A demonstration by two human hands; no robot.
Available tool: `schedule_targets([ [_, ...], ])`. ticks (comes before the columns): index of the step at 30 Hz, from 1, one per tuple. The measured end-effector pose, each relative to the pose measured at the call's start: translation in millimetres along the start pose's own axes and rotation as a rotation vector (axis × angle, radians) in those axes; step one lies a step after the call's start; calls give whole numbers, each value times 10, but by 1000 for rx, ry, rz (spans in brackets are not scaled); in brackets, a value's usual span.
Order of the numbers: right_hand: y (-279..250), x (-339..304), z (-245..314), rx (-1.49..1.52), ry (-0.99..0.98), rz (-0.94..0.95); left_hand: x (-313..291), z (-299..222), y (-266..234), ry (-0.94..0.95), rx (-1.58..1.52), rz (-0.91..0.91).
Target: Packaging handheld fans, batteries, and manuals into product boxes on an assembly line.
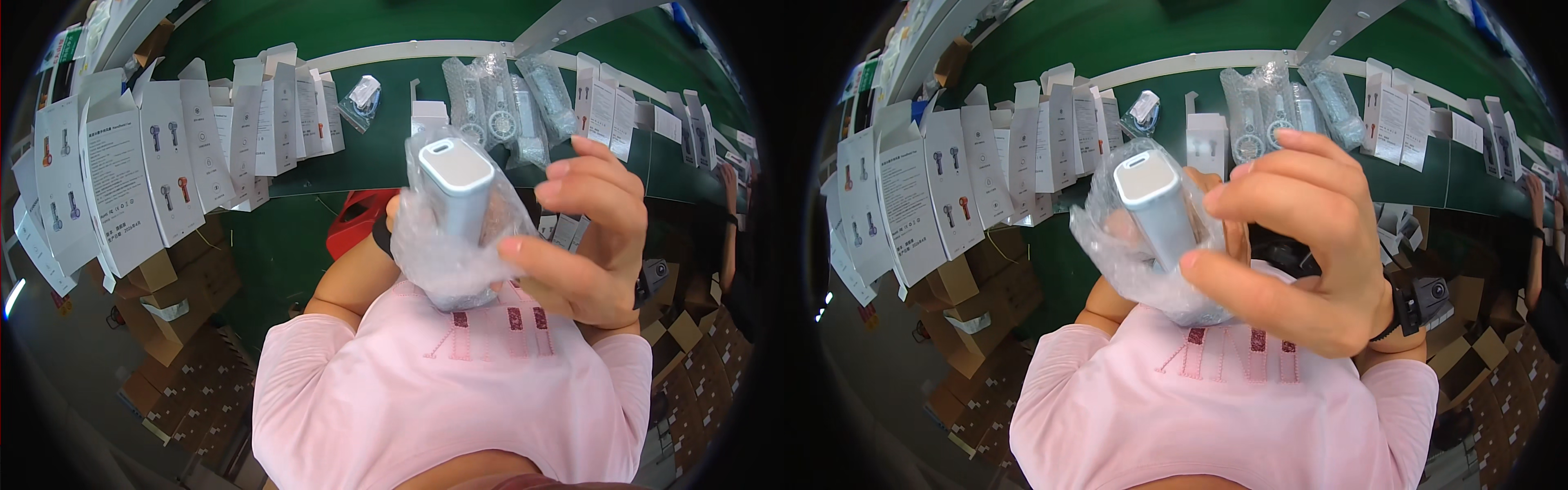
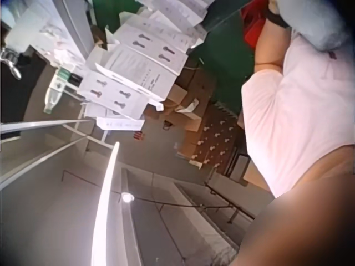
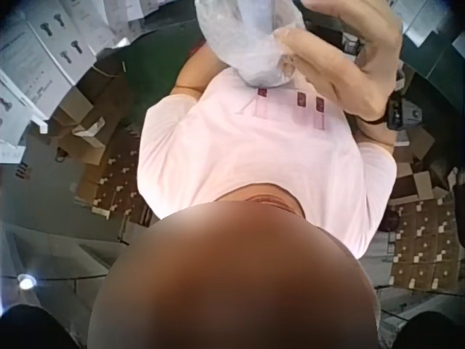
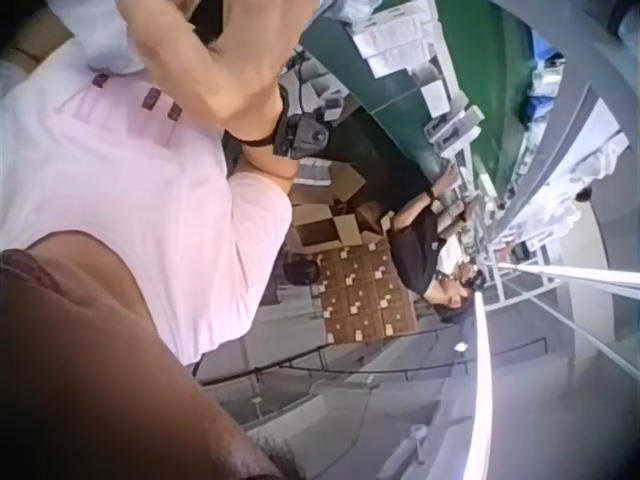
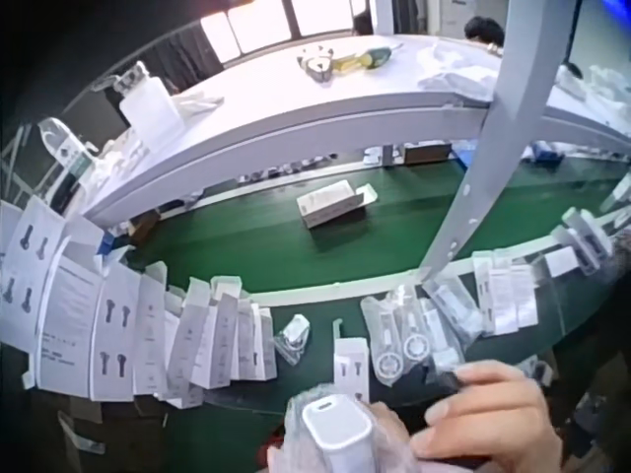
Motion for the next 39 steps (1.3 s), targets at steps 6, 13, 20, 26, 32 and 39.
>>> schedule_targets([
  [6, 141, 18, -31, 92, 55, -19, -12, 126, 82, -1006, -815, 221],
  [13, 345, -135, -372, 491, 328, -298, 28, 160, 169, -722, -1256, -144],
  [20, 665, -1306, -1368, 1092, 1341, -101, -118, 744, 254, -522, 171, 198],
  [26, 388, -1364, -2071, 994, 1448, -680, 25, 1631, -967, -706, 762, -462],
  [32, 482, -741, -2019, 634, 1023, -794, 43, 2062, -417, -736, 964, -452],
  [39, 173, -381, -1718, 1106, 857, -894, -204, 951, -733, -61, 464, -334],
])
Point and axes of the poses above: each hand's wrist, its own x-axis towards the middle knuckle, its own y-axis out of the palm, z = x × y, the point moved 4 cm from there along x, towards the middle knuckle, and after that the axes turned 9 degrees about -z, right-handed, at the moved point
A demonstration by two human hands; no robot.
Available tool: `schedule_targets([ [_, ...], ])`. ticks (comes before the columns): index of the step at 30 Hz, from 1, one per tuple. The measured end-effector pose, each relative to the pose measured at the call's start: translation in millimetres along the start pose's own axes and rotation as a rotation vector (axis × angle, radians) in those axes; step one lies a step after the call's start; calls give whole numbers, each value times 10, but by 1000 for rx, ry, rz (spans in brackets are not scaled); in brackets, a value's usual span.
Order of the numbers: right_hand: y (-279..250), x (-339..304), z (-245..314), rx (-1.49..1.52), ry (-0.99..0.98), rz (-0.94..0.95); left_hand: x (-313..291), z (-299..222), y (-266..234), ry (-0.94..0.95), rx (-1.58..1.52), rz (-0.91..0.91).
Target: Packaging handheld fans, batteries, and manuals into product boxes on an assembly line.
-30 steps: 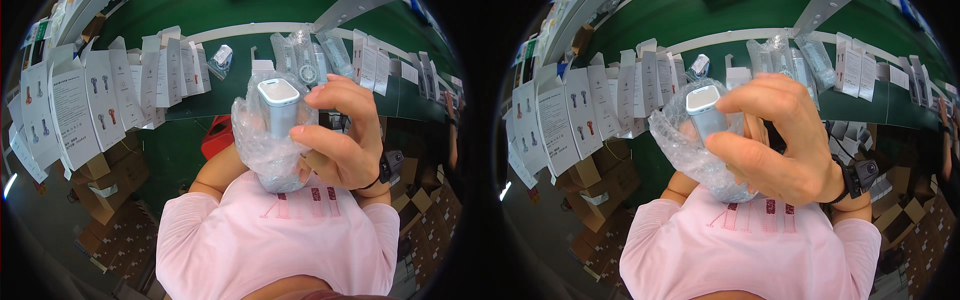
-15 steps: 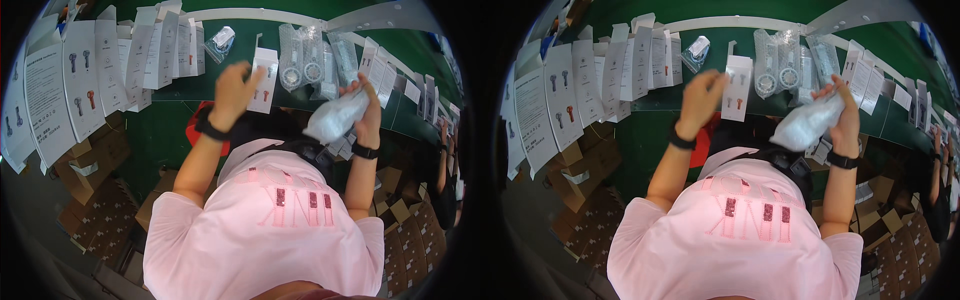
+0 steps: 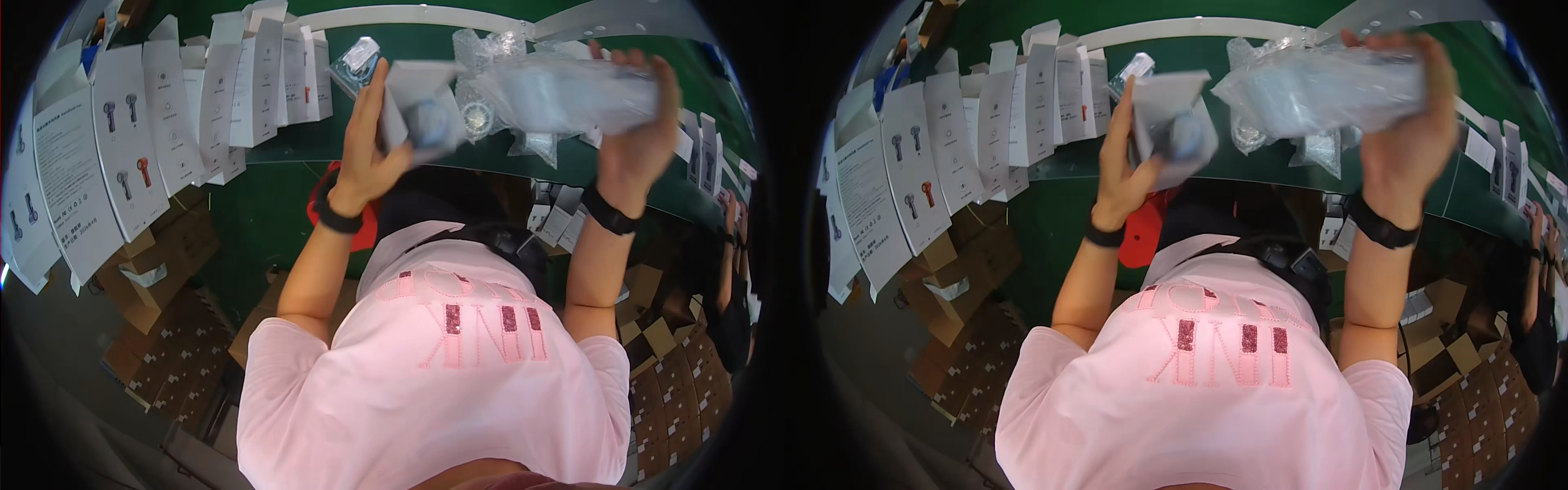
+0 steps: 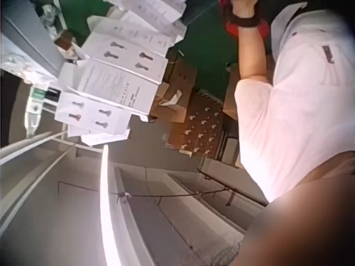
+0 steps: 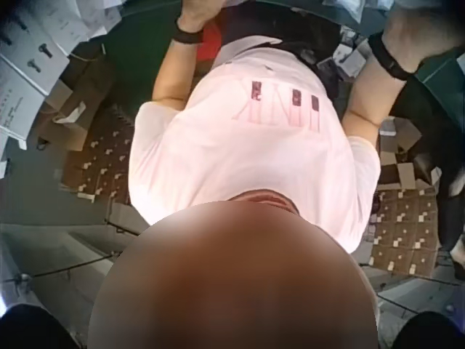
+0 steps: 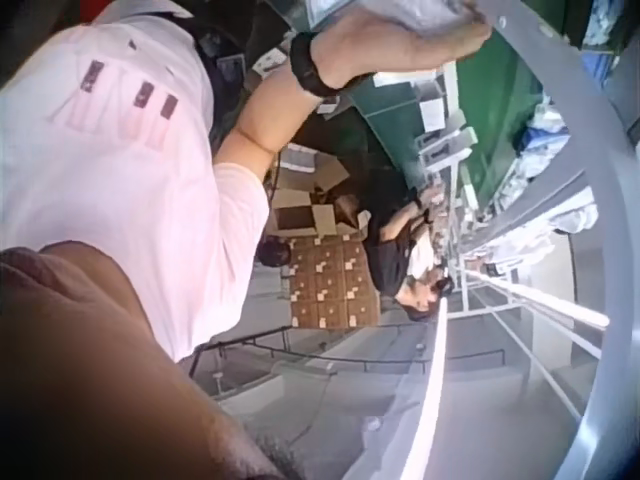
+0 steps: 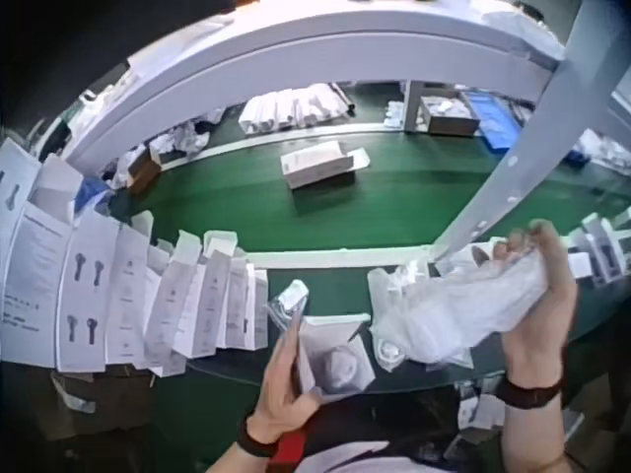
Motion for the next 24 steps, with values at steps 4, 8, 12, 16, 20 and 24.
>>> schedule_targets([
  [4, 323, -59, 168, 140, 174, 256, -76, -460, -252, 154, -103, 27],
  [8, 616, -94, 326, -27, 218, 500, -70, -409, -317, 159, -145, -46],
  [12, 955, -229, 600, -199, 187, 783, 153, -419, -309, 152, -44, -46],
  [16, 925, -177, 0, -630, 88, 455, 30, 903, 109, -650, -46, 176],
  [20, 679, 272, -581, -651, 223, 414, -357, 1336, 731, -1562, -1023, 377],
  [24, 1112, 752, -947, -1357, -317, 798, -332, 1252, 661, -1526, -898, 405],
])
Point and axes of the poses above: each hand's wrist, its own x-axis towards the middle knuckle, its own y-axis out of the palm, z = x × y, the point moved 4 cm from there along x, towards the middle knuckle, and after that the axes turned 9 degrees about -z, right-handed, at the moved point
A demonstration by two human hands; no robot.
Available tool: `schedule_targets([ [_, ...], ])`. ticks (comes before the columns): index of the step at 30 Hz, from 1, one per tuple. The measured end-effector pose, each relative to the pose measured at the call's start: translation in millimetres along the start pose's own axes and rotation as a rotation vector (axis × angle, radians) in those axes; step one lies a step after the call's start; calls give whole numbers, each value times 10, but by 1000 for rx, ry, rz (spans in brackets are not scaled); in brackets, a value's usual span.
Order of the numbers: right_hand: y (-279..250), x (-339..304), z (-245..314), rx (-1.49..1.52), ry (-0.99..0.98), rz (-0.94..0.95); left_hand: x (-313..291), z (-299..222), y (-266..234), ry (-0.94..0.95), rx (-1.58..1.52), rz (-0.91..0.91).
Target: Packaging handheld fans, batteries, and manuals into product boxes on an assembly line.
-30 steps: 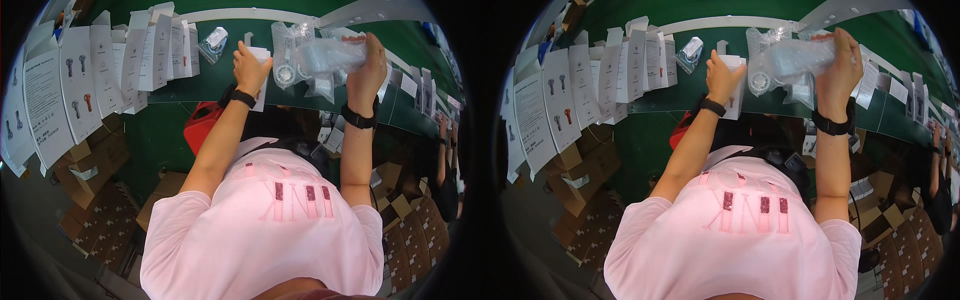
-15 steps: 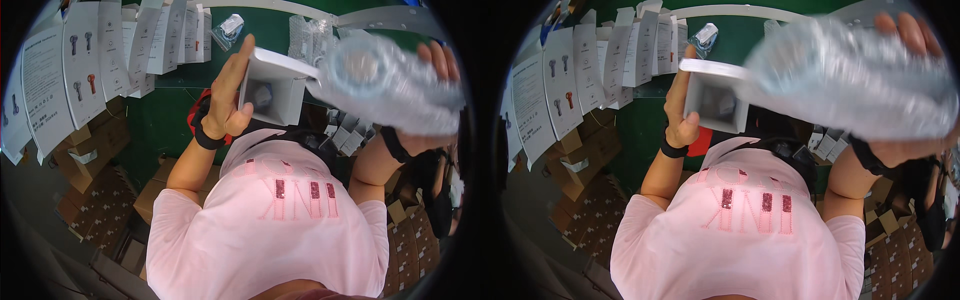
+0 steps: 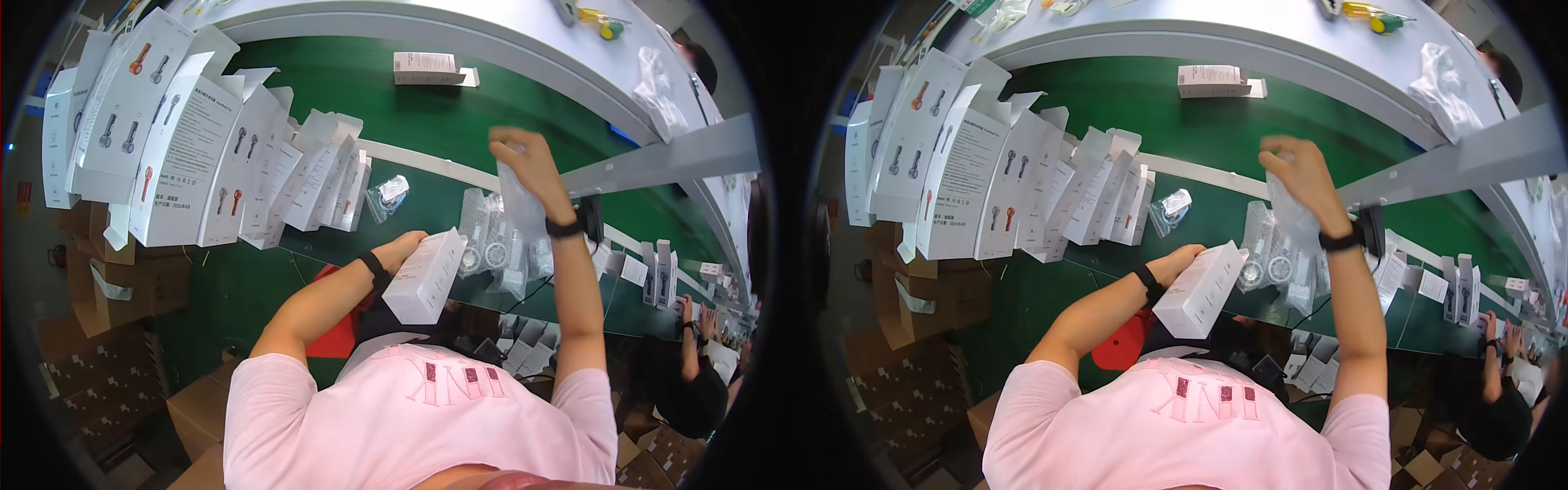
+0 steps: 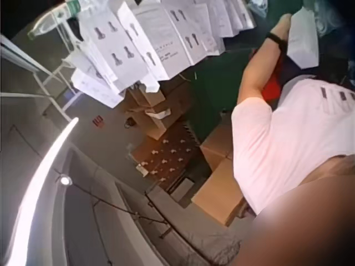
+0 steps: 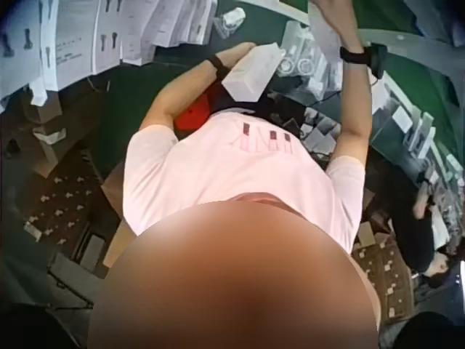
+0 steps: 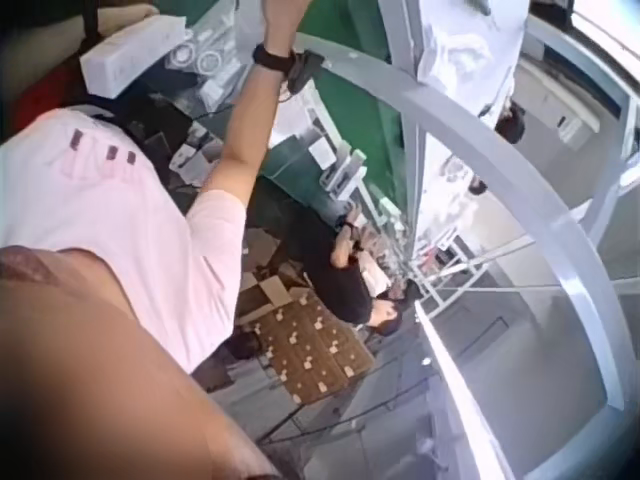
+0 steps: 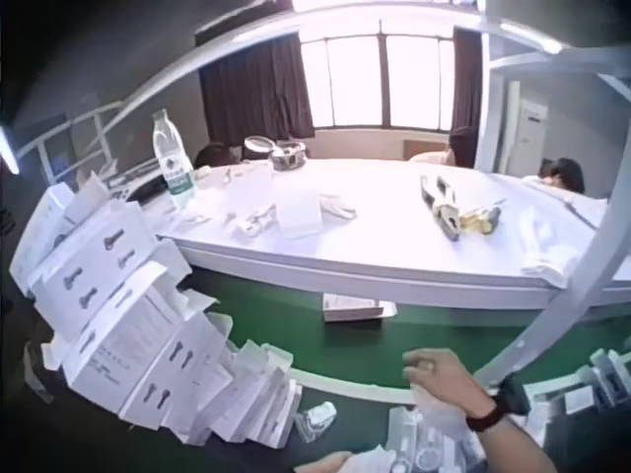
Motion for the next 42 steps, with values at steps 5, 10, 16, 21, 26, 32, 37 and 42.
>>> schedule_targets([
  [5, 814, 1414, -585, -238, 9, 10, 28, -5, -87, 56, -23, -57],
  [10, 1597, 2416, -1149, -366, 227, 40, -14, 20, -150, 215, 112, -155],
  [16, 1487, 2237, -1566, -417, 149, -13, 66, -43, -399, 446, 285, -101],
  [21, 326, 399, -263, -344, -64, 115, -121, -222, -339, 367, 334, -230],
  [26, -442, -915, -579, -187, 231, 398, 129, -220, -380, 468, 557, -370],
  [32, -655, -1390, -1381, -329, 130, 328, 33, -155, 77, 319, 330, -327],
  [37, -698, -1518, -992, -349, 349, 256, -160, -203, 19, -13, 63, -13],
  [42, -1019, -1624, -416, -192, 272, 46, -501, 27, 58, -77, -9, 22],
])
Point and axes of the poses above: each hand's wrist, its own x-axis towards the middle knuckle, its own y-axis out of the palm, z = x × y, the point moved 4 cm from there along x, towards the middle knuckle, and after that the axes turned 9 degrees about -z, right-handed, at the moved point
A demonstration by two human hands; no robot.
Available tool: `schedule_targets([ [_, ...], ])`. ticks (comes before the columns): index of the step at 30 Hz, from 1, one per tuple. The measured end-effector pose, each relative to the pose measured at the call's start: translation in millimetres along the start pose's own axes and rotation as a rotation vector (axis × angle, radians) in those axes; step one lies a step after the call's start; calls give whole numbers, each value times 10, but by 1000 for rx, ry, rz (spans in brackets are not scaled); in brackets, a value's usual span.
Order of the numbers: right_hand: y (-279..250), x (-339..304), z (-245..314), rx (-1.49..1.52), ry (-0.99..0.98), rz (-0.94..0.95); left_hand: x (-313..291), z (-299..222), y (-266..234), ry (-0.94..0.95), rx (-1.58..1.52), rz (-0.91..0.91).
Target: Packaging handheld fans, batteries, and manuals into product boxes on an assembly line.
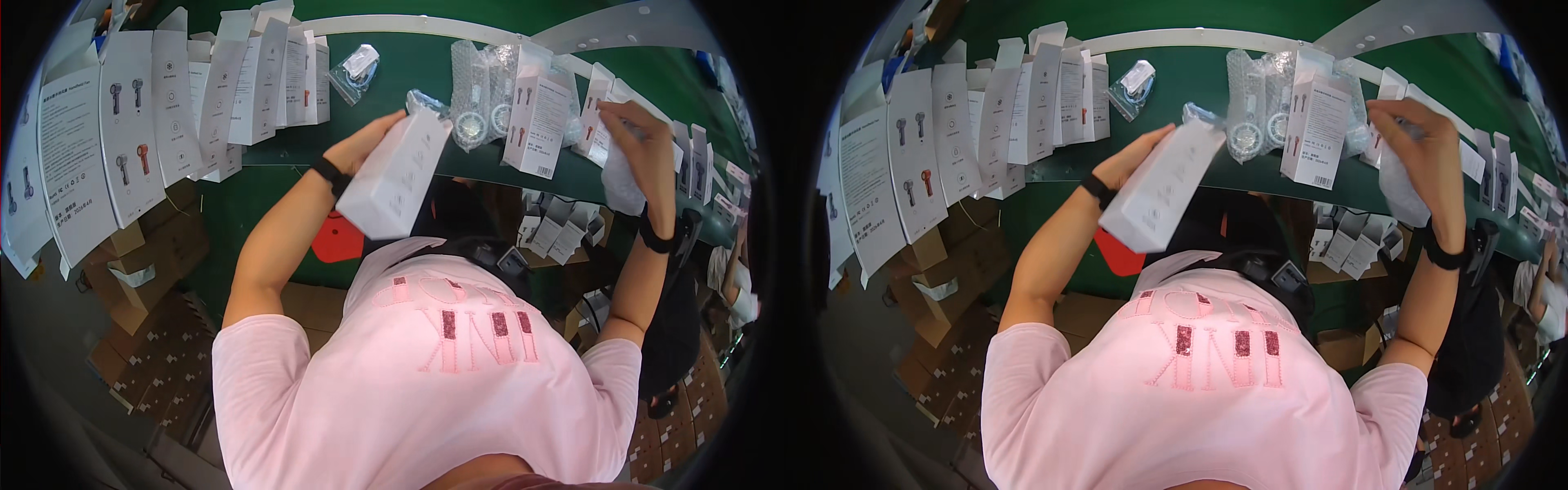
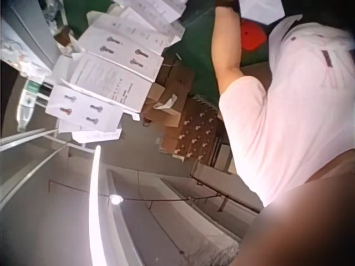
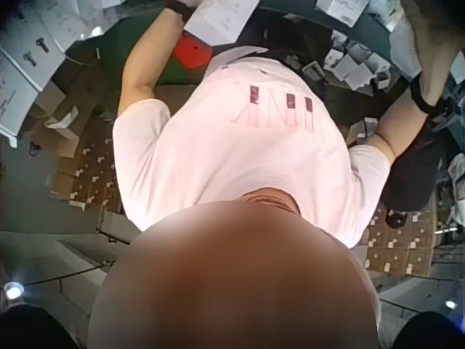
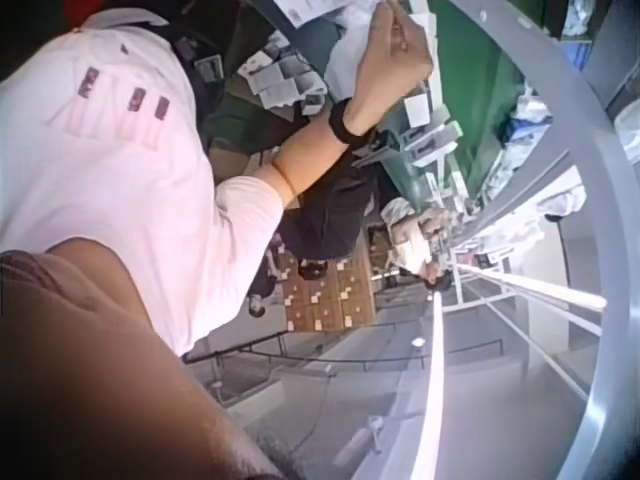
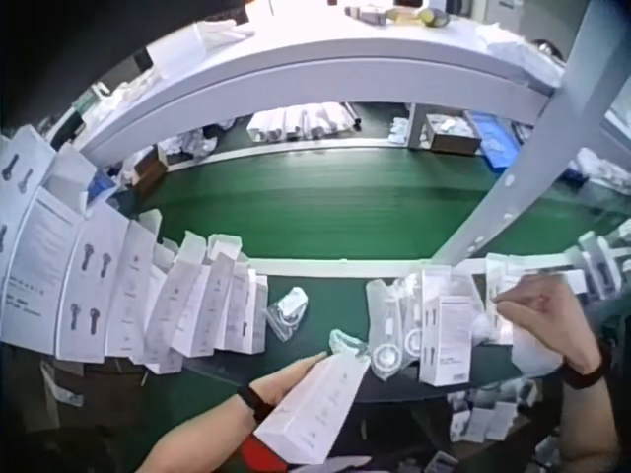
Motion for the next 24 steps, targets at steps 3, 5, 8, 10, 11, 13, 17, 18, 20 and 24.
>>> schedule_targets([
  [3, -226, -12, 317, 556, 130, -330, -173, 170, 124, 34, 136, -50],
  [5, -103, 155, 513, 1114, 174, -403, -425, 83, 407, 502, 372, -61],
  [8, -5, 439, 591, 1556, 14, -292, -737, -42, 930, 940, 606, -189],
  [10, 115, 501, 854, 1532, -11, -310, -878, -77, 1105, 955, 877, -376],
  [11, 227, 476, 1094, 1568, -57, -282, -868, -30, 1119, 960, 872, -371],
  [13, 427, 438, 1163, 1502, 41, -286, -1027, 28, 1051, 1492, 619, -384],
  [17, 445, 304, 1183, 1279, 7, -260, -1043, 45, 991, 1389, 344, -347],
  [18, 453, 279, 1242, 1102, 26, -246, -976, 100, 970, 1353, 395, -313],
  [20, 537, 249, 1375, 824, -13, -149, -932, 145, 978, 1313, 438, -278],
  [24, 829, 26, 1687, 650, -66, 413, -1122, 133, 1011, 1306, 479, -228],
])
Point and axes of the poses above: each hand's wrist, its own x-axis towards the middle knuckle, its own y-axis out of the palm, z = x × y, the point moved 4 cm from there along x, towards the middle knuckle, and after that the axes turned 9 degrees about -z, right-handed, at the moved point
